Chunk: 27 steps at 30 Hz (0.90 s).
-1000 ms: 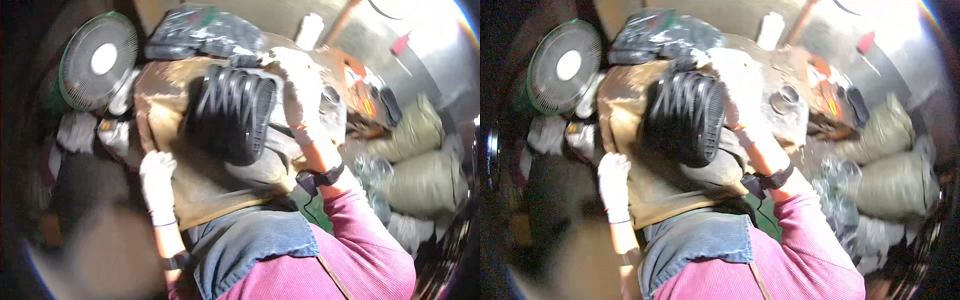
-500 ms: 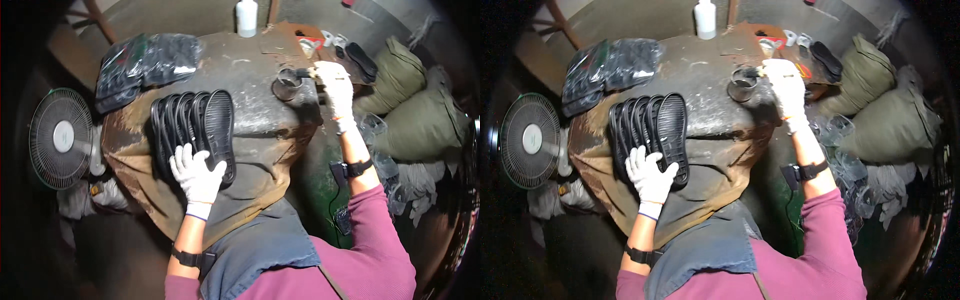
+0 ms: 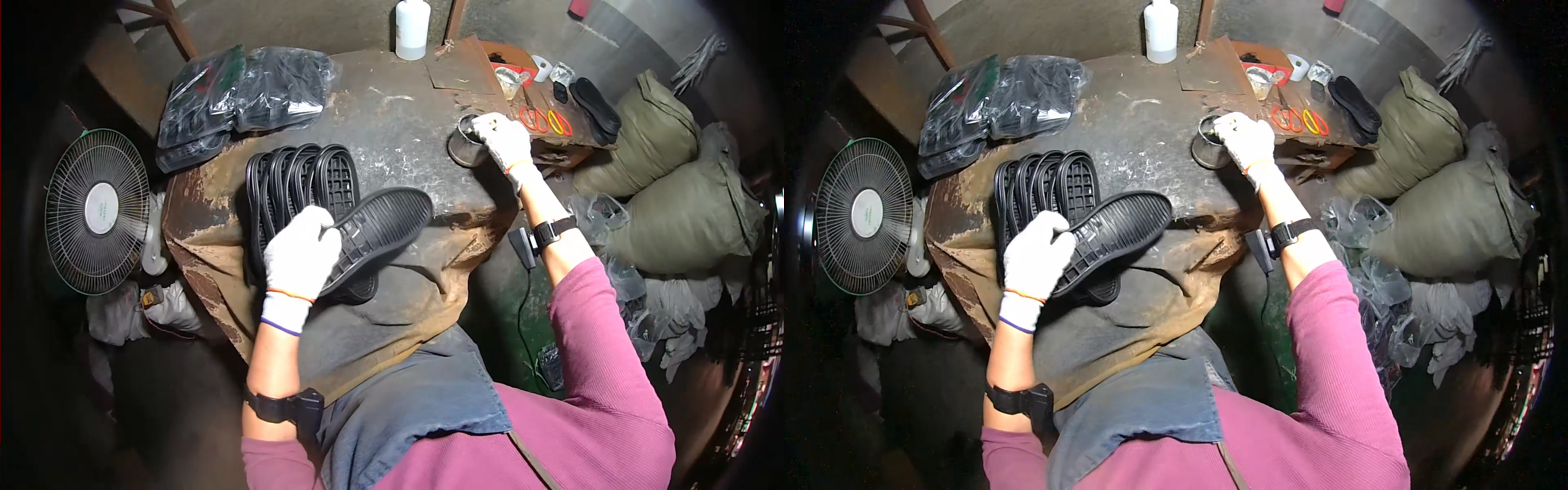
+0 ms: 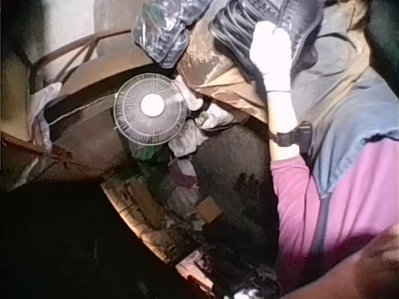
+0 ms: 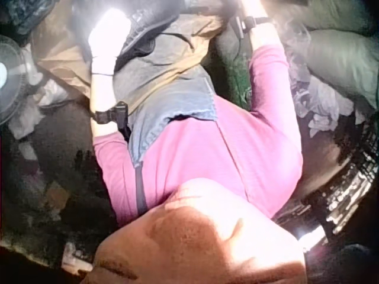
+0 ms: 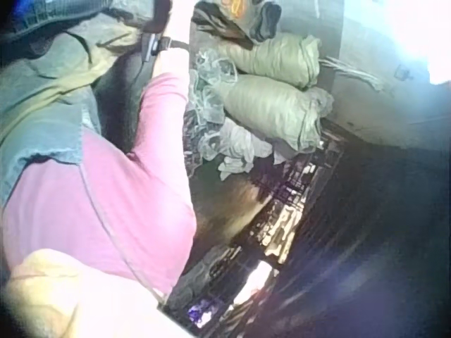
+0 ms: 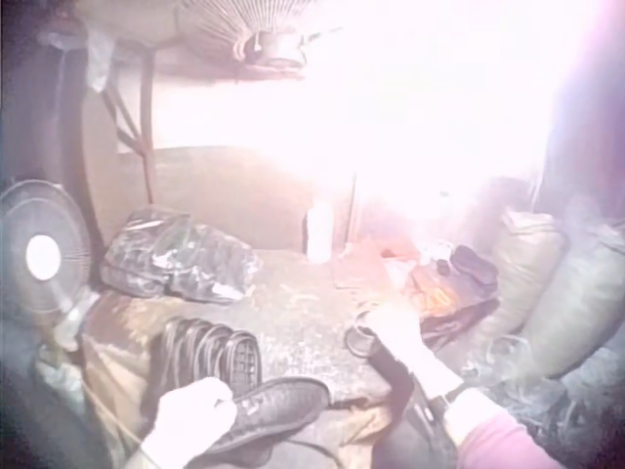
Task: The person applies liquid to the soles of shoes using a brush, handling them one at a time. After coating each sole, the person places the shoe into a stack and then packs the stack into a plastic bag.
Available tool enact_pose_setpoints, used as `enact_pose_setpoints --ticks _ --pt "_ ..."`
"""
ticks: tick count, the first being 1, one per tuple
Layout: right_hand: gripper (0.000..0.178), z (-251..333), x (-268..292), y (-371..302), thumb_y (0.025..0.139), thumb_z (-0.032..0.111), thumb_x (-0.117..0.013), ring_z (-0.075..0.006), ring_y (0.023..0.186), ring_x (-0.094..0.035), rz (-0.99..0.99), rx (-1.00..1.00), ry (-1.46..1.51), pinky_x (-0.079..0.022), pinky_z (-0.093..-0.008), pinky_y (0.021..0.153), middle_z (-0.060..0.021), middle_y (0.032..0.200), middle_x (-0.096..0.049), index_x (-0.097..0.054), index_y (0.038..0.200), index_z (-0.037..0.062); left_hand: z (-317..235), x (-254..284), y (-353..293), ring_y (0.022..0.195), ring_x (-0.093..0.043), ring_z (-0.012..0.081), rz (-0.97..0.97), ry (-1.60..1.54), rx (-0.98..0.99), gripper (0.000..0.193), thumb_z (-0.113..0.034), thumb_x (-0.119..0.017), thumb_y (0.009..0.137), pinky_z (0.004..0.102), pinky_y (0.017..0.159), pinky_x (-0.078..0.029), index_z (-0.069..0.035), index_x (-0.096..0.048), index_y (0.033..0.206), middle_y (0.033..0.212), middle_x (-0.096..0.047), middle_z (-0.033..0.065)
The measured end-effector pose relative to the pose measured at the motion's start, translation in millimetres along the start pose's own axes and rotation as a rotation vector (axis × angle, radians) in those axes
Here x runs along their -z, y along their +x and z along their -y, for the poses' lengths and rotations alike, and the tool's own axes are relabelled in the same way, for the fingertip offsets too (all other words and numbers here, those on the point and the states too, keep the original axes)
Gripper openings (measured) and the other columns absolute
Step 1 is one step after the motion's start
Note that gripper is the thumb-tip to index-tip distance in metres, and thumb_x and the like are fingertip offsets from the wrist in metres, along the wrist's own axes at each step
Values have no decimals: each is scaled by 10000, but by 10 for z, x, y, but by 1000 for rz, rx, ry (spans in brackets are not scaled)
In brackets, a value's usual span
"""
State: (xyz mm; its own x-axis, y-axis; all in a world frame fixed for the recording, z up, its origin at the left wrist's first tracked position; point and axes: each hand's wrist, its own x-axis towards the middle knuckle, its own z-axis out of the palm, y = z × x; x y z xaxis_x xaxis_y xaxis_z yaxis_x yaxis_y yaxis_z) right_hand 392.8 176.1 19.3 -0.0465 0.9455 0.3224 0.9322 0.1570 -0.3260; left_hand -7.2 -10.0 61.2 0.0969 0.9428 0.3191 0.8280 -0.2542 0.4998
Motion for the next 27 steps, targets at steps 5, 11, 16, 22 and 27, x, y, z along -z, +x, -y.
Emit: enact_pose_setpoints --ticks 5,11,16,22,27 --pt "252 -378 -147 -28 1013 298 -601 -270 1090 -708 -243 194 -95 -523 -360 990 -92 1163 -761 -771 1128 151 293 60 -18 1116 -683 200 -297 -721 334 504 -50 -709 926 343 1024 -544 34 -593 1409 1257 -719 119" --pt "311 -499 -109 -189 1022 131 -524 -266 1135 -701 -419 26 476 -512 -376 1064 -127 1191 -766 -768 1190 38 234 318 -107 1101 -743 319 -59 -1765 567 590 -87 -644 912 490 1010 -616 35 -532 1478 1303 -709 184" --pt "252 -539 -69 -216 1024 106 -565 -228 1040 -717 -406 -197 703 -558 -345 975 -122 1101 -767 -774 1130 11 177 150 -149 1494 -409 482 193 -2204 265 881 -416 -658 982 798 1191 -236 5 -266 1650 1654 -374 273" --pt "207 -366 -94 -201 999 68 -680 -184 1002 -709 -440 -40 586 -564 -297 918 -83 1081 -764 -740 1185 1 -328 5 102 1440 -487 457 306 -2604 234 903 -654 -579 996 770 1115 -393 -43 -365 1625 1618 -453 220" --pt "227 1196 14 -196 1020 125 -681 -192 1046 -717 -415 229 774 -580 -322 942 -79 1099 -766 -743 1194 -7 -182 -278 64 1327 -600 465 375 -2389 318 829 -628 -487 1049 694 1031 -533 -22 -383 1606 1538 -549 211"
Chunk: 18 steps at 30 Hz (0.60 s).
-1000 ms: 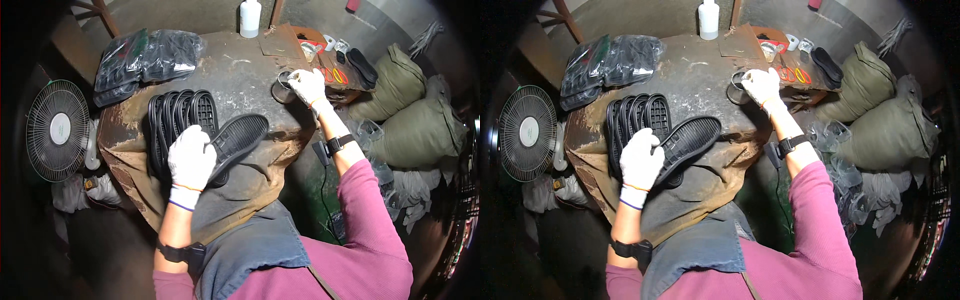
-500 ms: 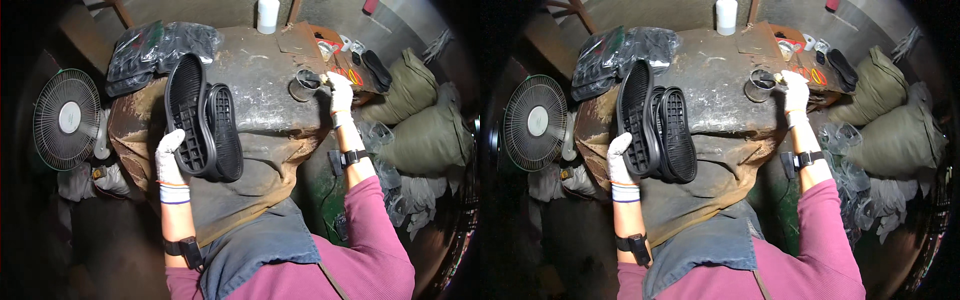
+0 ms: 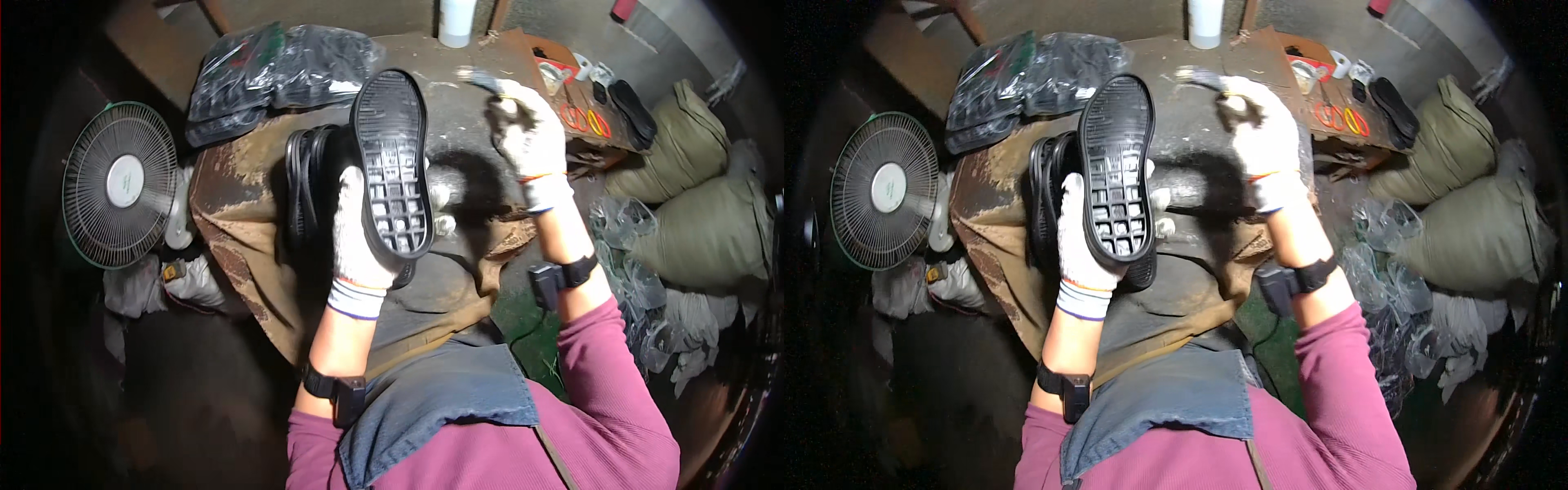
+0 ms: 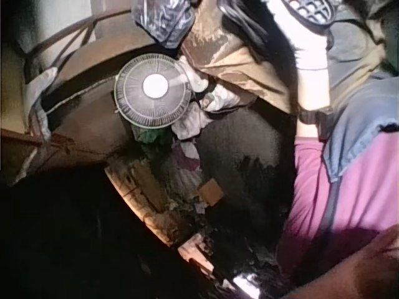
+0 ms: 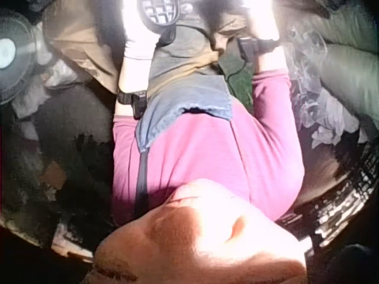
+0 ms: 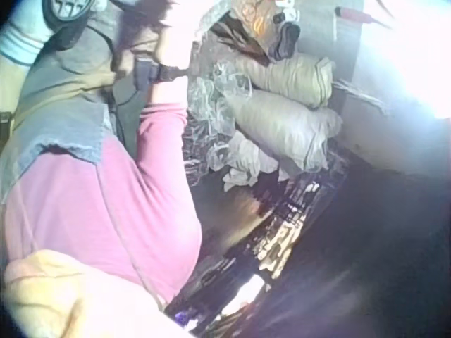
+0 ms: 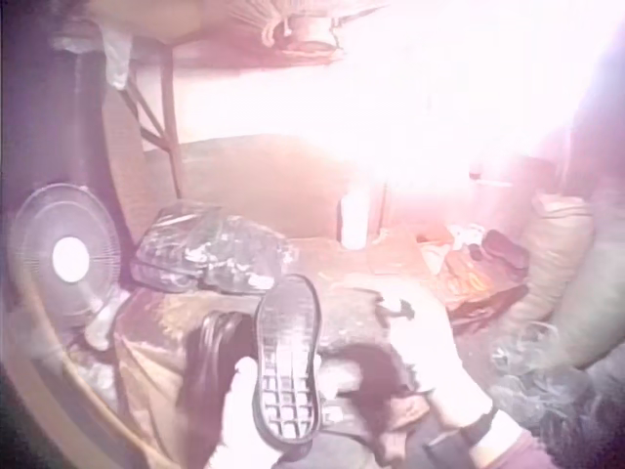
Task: The person applies liquid to the soles of shoes using a brush, handling them one at a time. After coating each sole, the person places the shoe into a stack and then packs the stack into a plastic bag.
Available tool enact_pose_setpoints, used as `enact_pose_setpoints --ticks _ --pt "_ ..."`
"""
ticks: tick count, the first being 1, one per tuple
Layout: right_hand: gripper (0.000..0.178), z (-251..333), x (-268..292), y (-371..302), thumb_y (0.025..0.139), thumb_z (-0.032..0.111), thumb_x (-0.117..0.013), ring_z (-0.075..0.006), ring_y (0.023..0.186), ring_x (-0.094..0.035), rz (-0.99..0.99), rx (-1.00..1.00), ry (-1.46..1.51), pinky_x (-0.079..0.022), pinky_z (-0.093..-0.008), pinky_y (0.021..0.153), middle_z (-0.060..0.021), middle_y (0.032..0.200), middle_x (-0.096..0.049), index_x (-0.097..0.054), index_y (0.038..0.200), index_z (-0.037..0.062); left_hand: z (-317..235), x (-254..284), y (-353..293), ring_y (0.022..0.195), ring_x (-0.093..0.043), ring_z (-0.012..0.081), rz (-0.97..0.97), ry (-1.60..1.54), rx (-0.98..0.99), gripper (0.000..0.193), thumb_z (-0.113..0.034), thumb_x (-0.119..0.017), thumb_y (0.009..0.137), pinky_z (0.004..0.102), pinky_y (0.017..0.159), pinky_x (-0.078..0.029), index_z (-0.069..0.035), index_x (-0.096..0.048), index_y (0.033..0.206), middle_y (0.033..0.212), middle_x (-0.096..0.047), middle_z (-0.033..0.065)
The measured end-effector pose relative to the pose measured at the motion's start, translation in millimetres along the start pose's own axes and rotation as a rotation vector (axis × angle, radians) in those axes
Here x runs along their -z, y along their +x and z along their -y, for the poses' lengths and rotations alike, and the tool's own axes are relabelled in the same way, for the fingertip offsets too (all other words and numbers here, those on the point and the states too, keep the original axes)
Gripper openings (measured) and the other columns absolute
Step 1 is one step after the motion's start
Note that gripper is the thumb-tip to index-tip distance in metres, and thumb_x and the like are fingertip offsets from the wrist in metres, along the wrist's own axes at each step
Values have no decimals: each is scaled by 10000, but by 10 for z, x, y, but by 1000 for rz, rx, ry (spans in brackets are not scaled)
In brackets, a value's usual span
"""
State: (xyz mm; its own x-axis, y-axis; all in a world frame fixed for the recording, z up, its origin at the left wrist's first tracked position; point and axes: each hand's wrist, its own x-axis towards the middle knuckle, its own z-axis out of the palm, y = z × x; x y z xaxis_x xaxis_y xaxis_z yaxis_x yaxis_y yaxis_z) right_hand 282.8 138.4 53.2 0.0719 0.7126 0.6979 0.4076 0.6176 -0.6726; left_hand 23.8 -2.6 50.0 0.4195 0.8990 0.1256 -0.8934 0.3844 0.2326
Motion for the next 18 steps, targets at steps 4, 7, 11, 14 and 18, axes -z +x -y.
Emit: enact_pose_setpoints --ticks 4,7,11,14,18 --pt "237 117 -217 103 1022 134 -624 -213 1102 -713 -72 -126 220 -560 -350 994 -110 1168 -764 -762 1181 25 166 -34 -81 1285 -589 567 -5 -95 105 829 -622 -441 1072 756 964 -539 -42 -300 1649 1629 -423 238" --pt "239 130 -298 100 1030 152 -611 -214 1111 -708 -10 -95 100 -535 -343 1018 -108 1174 -764 -771 1170 43 51 69 -165 1287 -584 573 -53 -61 166 827 -632 -419 1077 761 951 -542 -50 -297 1651 1643 -394 253" --pt "230 326 -343 5 1022 172 -631 -209 1100 -713 169 278 -306 -539 -331 998 -99 1176 -768 -782 1154 60 -26 134 -258 1310 -553 597 -59 -143 266 838 -648 -418 1071 789 969 -510 -60 -294 1655 1687 -327 236" --pt "254 766 -385 -196 987 227 -707 -147 1050 -720 323 -317 220 -557 -298 940 -71 1150 -773 -763 1170 59 -23 193 -264 1299 -561 584 -51 -184 266 800 -630 -431 1076 761 974 -522 -75 -329 1643 1652 -395 219" --pt "212 1181 -346 -573 933 87 -748 -130 984 -704 416 -463 564 -566 -287 913 -48 1092 -773 -758 1133 21 60 218 -262 1319 -606 440 -32 -134 17 719 -616 -450 1073 671 1002 -551 -87 -487 1558 1505 -576 221"
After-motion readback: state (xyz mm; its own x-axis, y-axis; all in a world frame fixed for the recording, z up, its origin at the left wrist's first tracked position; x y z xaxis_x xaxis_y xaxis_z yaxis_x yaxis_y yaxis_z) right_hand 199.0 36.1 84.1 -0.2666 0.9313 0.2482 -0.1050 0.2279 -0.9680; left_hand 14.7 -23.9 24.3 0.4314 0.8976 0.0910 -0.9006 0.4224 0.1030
